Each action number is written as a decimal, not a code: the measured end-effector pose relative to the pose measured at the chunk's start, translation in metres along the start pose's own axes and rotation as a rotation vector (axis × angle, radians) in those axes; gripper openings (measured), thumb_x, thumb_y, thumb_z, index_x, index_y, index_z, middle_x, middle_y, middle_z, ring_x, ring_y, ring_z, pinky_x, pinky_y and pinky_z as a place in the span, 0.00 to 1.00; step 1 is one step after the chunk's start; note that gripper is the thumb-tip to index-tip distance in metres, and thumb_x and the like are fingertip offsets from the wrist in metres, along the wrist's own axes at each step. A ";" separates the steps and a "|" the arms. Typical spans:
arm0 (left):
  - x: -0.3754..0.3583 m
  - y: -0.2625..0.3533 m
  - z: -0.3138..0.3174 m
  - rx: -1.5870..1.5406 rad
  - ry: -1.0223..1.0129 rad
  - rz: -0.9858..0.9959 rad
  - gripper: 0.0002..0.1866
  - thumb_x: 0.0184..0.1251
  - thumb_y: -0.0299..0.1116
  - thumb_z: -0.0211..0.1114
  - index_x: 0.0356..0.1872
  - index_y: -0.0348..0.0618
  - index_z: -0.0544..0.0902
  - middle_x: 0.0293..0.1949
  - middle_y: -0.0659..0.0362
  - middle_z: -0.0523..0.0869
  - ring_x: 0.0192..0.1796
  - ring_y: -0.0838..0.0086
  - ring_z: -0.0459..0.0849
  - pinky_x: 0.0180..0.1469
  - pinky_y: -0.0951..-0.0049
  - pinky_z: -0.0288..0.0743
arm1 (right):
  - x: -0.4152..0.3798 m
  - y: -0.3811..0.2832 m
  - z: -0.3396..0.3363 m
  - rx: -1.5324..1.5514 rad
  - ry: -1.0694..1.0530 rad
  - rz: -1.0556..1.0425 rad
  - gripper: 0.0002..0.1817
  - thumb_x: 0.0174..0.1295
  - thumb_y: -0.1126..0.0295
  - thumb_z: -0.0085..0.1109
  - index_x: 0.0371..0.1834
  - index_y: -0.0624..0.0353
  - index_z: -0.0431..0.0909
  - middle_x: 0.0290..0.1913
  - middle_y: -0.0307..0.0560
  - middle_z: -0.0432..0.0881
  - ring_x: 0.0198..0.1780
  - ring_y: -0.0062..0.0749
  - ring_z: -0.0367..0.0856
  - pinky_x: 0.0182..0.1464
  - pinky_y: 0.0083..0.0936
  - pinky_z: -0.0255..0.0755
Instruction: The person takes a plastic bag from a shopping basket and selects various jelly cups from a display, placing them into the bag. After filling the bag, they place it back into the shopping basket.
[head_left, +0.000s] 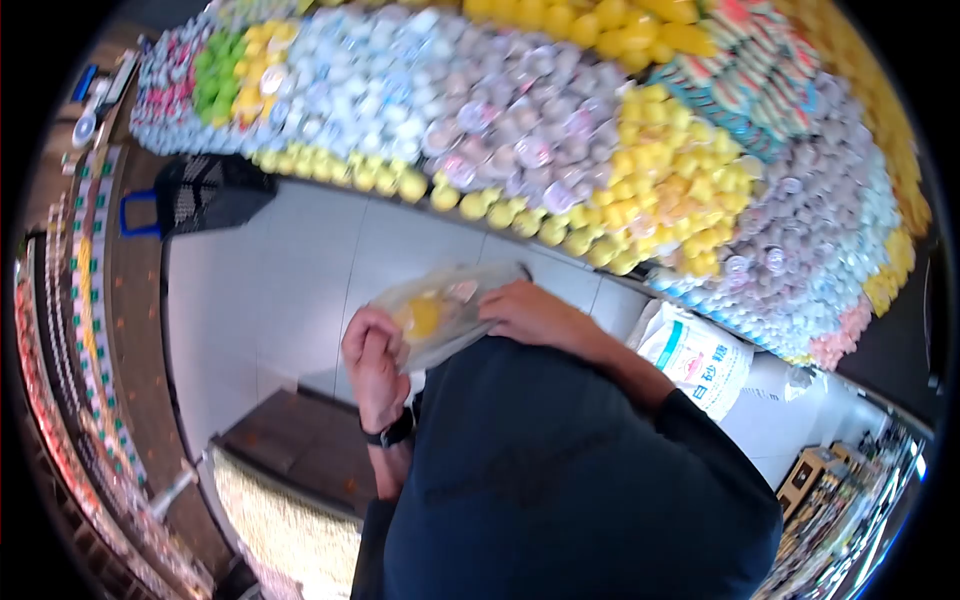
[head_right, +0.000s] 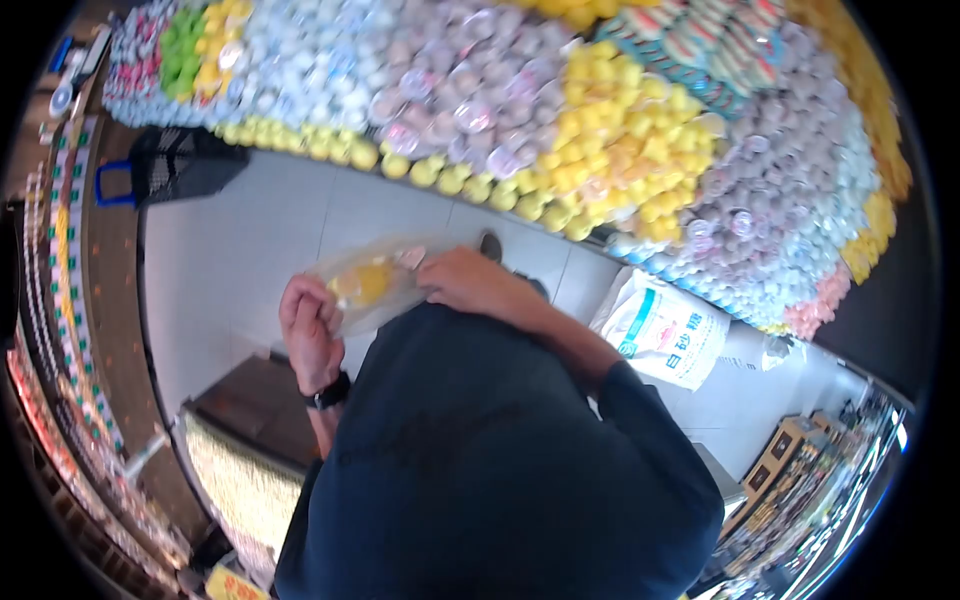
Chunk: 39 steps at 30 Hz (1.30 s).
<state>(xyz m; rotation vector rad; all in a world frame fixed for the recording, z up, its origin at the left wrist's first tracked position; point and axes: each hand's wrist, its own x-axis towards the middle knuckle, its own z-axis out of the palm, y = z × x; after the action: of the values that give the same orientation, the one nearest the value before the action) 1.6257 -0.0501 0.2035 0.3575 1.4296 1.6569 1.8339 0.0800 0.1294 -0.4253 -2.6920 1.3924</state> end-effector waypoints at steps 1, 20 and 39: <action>0.000 0.000 -0.003 -0.031 -0.021 -0.016 0.10 0.68 0.19 0.50 0.28 0.43 0.76 0.25 0.69 0.70 0.25 0.88 0.62 0.26 0.84 0.53 | 0.001 0.005 0.002 -0.130 0.002 -0.017 0.08 0.57 0.67 0.61 0.37 0.58 0.82 0.38 0.47 0.83 0.44 0.46 0.81 0.50 0.42 0.71; 0.025 0.006 0.006 -0.049 -0.090 -0.066 0.11 0.70 0.19 0.46 0.29 0.41 0.73 0.18 0.69 0.63 0.17 0.89 0.52 0.17 0.83 0.44 | -0.002 -0.033 -0.033 -0.035 0.204 -0.173 0.06 0.56 0.74 0.55 0.34 0.56 0.81 0.33 0.49 0.82 0.40 0.47 0.82 0.46 0.42 0.72; 0.001 0.019 0.006 -0.210 -0.157 0.042 0.08 0.72 0.21 0.50 0.30 0.42 0.72 0.27 0.67 0.71 0.20 0.88 0.59 0.18 0.84 0.49 | -0.005 -0.011 -0.045 -0.063 0.155 -0.021 0.10 0.62 0.62 0.60 0.34 0.59 0.80 0.34 0.52 0.82 0.40 0.53 0.81 0.42 0.45 0.73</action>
<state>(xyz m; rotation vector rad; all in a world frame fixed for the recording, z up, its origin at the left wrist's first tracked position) 1.6217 -0.0441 0.2219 0.3916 1.1279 1.7538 1.8449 0.1077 0.1649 -0.4873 -2.6130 1.2182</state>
